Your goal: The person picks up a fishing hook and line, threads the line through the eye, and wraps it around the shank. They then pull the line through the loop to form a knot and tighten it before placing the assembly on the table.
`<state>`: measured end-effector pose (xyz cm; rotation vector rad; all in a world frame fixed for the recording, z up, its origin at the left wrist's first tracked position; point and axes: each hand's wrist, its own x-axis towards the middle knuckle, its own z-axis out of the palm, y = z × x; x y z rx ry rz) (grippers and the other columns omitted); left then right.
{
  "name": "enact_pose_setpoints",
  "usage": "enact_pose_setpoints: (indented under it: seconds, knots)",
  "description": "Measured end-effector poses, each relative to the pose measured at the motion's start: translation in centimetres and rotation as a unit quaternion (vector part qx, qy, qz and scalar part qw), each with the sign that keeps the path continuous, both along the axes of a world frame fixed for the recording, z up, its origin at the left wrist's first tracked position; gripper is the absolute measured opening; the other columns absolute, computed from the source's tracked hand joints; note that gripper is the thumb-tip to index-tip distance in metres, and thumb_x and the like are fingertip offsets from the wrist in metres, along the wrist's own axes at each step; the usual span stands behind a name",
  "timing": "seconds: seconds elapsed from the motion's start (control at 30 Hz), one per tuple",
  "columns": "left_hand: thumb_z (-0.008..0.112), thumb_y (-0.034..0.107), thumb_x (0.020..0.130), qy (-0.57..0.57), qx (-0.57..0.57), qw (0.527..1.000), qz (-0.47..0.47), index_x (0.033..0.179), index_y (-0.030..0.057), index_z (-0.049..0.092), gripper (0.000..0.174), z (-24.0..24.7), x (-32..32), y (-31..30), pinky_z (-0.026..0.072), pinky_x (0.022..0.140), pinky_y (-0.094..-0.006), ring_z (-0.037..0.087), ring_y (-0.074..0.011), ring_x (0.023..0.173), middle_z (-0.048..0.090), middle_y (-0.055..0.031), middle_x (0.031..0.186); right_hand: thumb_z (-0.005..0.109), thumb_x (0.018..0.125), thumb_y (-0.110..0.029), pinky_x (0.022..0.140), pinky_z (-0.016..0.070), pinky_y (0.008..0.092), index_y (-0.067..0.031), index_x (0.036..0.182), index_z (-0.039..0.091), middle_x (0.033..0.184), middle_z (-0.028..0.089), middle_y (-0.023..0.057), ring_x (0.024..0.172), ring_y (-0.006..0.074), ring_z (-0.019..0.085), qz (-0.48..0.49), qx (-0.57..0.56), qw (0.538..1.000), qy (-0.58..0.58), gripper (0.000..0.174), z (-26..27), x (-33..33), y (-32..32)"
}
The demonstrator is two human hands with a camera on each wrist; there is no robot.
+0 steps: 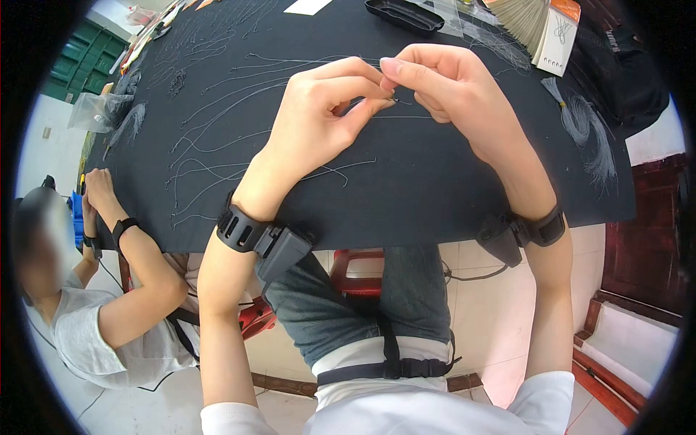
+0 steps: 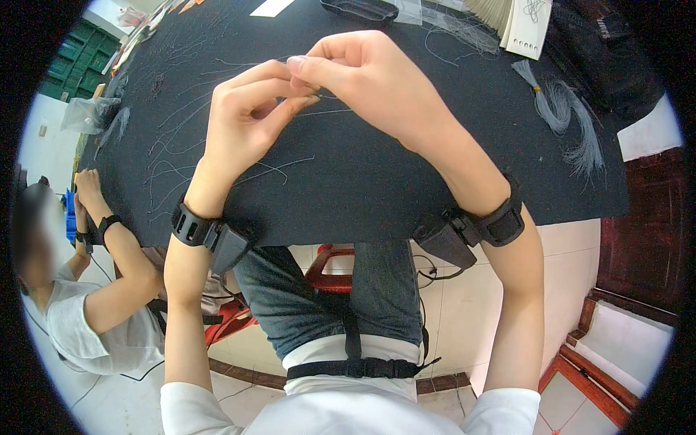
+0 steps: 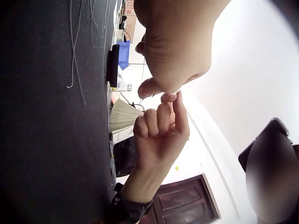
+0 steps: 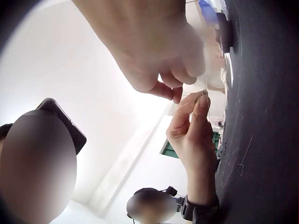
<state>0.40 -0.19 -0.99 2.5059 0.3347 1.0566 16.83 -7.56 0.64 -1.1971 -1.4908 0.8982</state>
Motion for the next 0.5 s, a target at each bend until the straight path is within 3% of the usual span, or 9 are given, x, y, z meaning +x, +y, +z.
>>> enact_pose_setpoints:
  seconds: [0.1,0.3,0.5]
  knots:
    - [0.066,0.001,0.072,0.0,-0.002,1.0,0.0,0.077,0.0033,0.066,0.006,0.0,0.0,-0.1,0.04,0.046,-0.0219,0.054,-0.0125,0.054,0.061,-0.0019,0.076,0.056,0.085,-0.026,0.048,0.032,0.0191,-0.0021,0.08,0.066,0.059,0.051,-0.0022,0.054,0.0034,0.043,-0.015,-0.007,1.0,0.011,0.026,-0.2,0.1,0.1]
    - [0.067,0.001,0.072,-0.019,-0.003,1.0,-0.001,0.077,0.004,0.067,0.006,0.1,0.0,-0.3,0.0373,0.044,-0.0208,0.051,-0.0088,0.052,0.062,-0.0008,0.077,0.056,0.086,-0.024,0.038,0.0186,0.0191,0.0005,0.086,0.064,0.049,0.035,-0.0079,0.041,0.002,0.026,-0.022,-0.097,0.987,0.128,0.026,-0.7,0.8,0.5]
    - [0.068,0.001,0.072,-0.067,-0.009,0.998,0.006,0.078,0.0049,0.068,0.008,0.0,-0.1,0.0,0.0308,0.039,-0.0177,0.043,-0.0028,0.046,0.064,-0.0003,0.08,0.056,0.086,-0.023,0.038,0.0194,0.0187,0.0031,0.087,0.061,0.05,0.035,-0.0072,0.041,0.0024,0.026,-0.008,-0.126,0.98,0.153,0.027,-2.1,1.5,1.4]
